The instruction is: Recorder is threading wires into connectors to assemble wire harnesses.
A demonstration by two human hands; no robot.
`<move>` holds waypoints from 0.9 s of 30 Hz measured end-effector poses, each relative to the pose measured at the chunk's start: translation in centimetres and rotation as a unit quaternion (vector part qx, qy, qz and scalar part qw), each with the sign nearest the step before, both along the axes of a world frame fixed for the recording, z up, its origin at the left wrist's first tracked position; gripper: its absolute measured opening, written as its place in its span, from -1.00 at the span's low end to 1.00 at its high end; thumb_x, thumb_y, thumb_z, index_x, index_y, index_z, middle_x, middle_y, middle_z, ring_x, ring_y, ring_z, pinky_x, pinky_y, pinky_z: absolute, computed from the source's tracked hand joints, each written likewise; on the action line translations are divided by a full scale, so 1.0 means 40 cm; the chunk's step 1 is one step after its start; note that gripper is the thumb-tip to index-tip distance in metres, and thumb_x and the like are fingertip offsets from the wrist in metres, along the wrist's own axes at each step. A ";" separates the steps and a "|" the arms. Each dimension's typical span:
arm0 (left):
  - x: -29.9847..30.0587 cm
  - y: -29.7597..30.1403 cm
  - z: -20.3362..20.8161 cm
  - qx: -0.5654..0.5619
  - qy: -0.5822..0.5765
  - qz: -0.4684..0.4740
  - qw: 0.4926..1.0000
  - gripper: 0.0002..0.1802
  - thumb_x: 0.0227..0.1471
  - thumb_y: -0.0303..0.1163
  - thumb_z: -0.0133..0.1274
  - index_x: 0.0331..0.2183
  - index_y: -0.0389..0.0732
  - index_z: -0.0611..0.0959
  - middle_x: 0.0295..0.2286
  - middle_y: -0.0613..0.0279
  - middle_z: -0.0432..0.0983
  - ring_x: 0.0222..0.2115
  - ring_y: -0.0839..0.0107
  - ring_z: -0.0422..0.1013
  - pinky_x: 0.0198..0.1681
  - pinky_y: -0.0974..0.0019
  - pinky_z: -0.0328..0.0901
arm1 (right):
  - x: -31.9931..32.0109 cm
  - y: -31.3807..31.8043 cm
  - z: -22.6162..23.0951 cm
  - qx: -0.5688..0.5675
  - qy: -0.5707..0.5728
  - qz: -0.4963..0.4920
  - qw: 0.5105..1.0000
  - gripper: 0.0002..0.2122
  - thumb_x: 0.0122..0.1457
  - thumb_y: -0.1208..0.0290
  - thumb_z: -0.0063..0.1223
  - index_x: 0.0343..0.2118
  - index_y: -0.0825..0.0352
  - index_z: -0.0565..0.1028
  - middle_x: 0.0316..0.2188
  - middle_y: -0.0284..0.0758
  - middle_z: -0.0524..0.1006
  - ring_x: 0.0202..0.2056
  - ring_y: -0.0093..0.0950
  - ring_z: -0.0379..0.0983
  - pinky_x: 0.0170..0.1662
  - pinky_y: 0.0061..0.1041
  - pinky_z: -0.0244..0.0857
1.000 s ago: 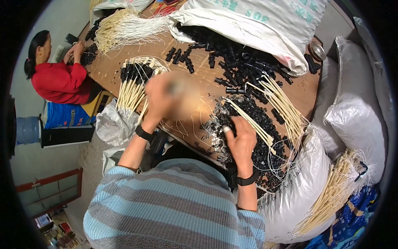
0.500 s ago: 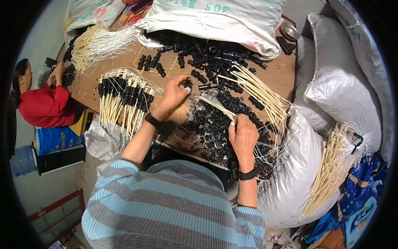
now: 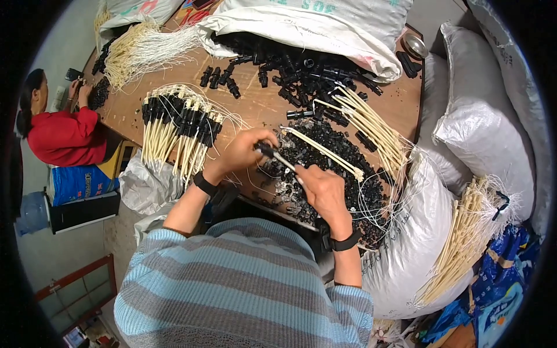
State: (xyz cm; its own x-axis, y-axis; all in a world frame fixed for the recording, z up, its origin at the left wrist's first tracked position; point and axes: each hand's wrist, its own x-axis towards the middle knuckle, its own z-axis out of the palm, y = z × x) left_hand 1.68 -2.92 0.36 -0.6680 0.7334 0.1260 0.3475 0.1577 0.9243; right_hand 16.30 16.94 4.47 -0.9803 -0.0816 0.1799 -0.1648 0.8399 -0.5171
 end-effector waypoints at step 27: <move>0.097 0.037 0.053 -0.092 -0.067 0.081 0.990 -0.67 -0.16 -0.61 0.11 -0.23 -0.29 0.60 -0.56 0.36 0.48 -0.52 0.71 0.31 -0.44 0.50 0.26 | 0.004 -0.084 -0.016 -0.194 -0.056 -0.126 0.971 -0.82 -0.01 0.44 0.21 -0.31 0.29 0.53 -0.64 -0.24 0.48 -0.63 -0.27 0.44 -0.57 -0.38 0.27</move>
